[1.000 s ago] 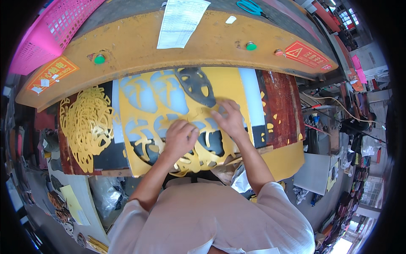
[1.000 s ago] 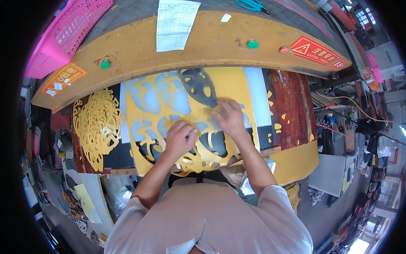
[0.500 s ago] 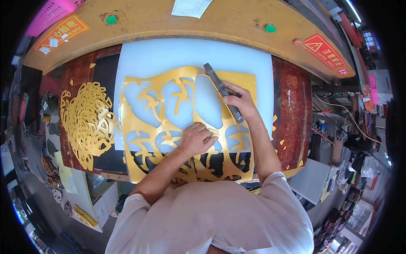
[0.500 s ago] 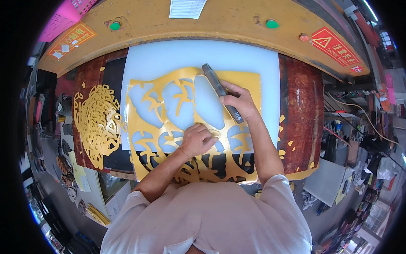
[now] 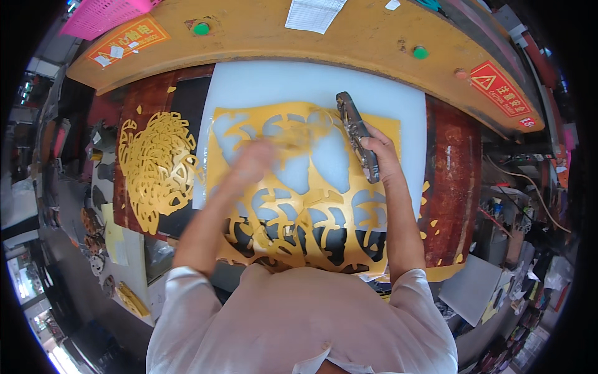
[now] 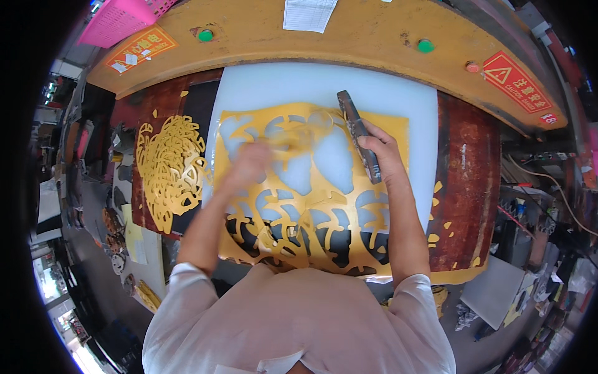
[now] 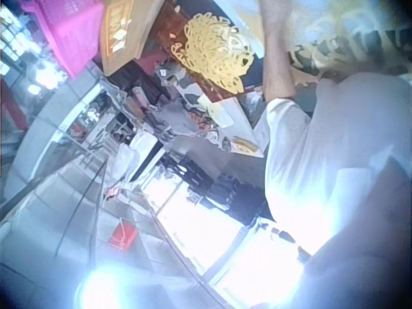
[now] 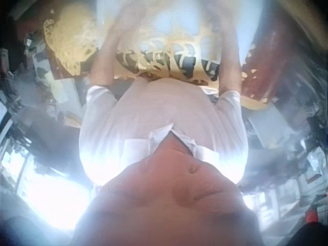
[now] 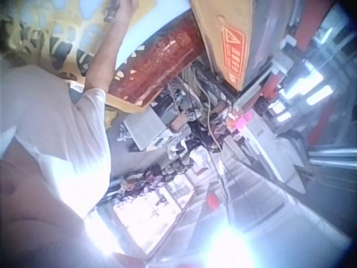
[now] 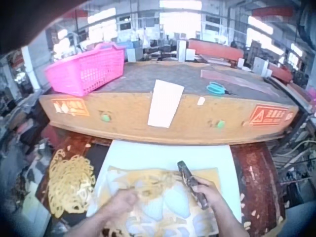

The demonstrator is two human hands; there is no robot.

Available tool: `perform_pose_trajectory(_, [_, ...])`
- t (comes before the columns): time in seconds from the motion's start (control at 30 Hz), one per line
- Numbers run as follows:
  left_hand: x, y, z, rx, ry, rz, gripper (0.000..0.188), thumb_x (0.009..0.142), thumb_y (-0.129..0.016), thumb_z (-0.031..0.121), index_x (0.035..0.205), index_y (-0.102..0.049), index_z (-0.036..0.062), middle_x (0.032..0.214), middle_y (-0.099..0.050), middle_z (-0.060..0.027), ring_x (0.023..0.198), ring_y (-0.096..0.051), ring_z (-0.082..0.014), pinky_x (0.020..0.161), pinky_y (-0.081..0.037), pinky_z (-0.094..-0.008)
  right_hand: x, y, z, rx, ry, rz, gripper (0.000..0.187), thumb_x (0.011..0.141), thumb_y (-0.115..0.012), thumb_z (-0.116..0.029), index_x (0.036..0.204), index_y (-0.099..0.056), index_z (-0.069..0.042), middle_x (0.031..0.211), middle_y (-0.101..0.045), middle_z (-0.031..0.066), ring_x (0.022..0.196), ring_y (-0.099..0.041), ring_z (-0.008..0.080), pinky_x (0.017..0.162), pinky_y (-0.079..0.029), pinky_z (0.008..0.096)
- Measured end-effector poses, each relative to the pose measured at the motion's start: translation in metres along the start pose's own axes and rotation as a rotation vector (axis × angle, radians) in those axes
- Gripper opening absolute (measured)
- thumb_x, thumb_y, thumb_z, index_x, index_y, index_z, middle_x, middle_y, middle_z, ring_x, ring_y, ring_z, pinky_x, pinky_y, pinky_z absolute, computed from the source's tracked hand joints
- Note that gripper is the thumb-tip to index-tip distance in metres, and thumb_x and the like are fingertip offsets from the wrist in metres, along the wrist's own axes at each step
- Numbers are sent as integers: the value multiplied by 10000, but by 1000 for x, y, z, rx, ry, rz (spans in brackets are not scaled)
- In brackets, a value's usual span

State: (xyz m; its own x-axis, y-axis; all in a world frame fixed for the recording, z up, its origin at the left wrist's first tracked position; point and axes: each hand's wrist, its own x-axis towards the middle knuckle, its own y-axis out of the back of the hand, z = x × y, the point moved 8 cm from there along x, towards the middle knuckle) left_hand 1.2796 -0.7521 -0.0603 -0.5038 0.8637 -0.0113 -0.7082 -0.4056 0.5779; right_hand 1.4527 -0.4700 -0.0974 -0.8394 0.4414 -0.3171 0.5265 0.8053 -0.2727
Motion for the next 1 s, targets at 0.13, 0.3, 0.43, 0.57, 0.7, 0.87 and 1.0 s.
perform_pose_trajectory(0.13, [-184,160,-125,-318,842,310,315,1099,-555,291,875,-664,98,619,-541,21,445,-423,-82,428,-341,-269,6,1,4,69,46,-47,693,873,-761,-223,1519,-628,-8,1058,-745,71,824,-667,121,697,-533,254])
perform_pose_trajectory(0.3, [-332,181,-168,-369,1008,397,305,1059,-636,305,905,-680,46,722,-680,-62,527,-611,-130,473,-490,-278,8,-4,-1,31,107,-120,739,932,-692,-332,1553,-549,42,1137,-737,108,911,-683,146,784,-549,260])
perform_pose_trajectory(0.43, [-331,186,-151,-246,1000,477,353,1060,-620,271,1143,-765,-41,929,-771,-106,735,-762,-182,653,-621,-283,8,-9,-1,22,106,-117,755,944,-708,-341,1559,-525,58,1201,-726,138,994,-696,185,853,-569,284])
perform_pose_trajectory(0.57, [-299,229,-86,-6,857,450,316,1061,-618,249,1209,-772,16,882,-734,-23,682,-703,-116,626,-592,-253,9,-11,0,27,76,-133,766,938,-741,-343,1544,-515,67,1249,-704,161,1038,-701,214,911,-583,316])
perform_pose_trajectory(0.7, [-252,293,-16,81,691,381,320,1073,-599,257,1205,-768,20,857,-720,22,681,-630,-64,613,-517,-240,8,-8,-1,13,82,-115,765,936,-738,-338,1548,-515,62,1226,-711,157,1007,-703,205,875,-585,299])
perform_pose_trajectory(0.87, [-220,337,22,-2,539,413,351,1100,-586,277,1261,-765,21,882,-737,22,697,-626,-36,638,-511,-210,5,-14,0,29,92,-71,754,937,-725,-288,1572,-509,59,1173,-723,133,928,-700,177,803,-576,273])
perform_pose_trajectory(1.0, [-240,323,-42,-130,597,395,324,1097,-593,285,1260,-730,41,838,-689,46,636,-591,-47,580,-487,-207,5,-16,-7,72,92,-67,703,944,-720,-307,1552,-557,7,1055,-724,70,749,-653,109,605,-528,246])
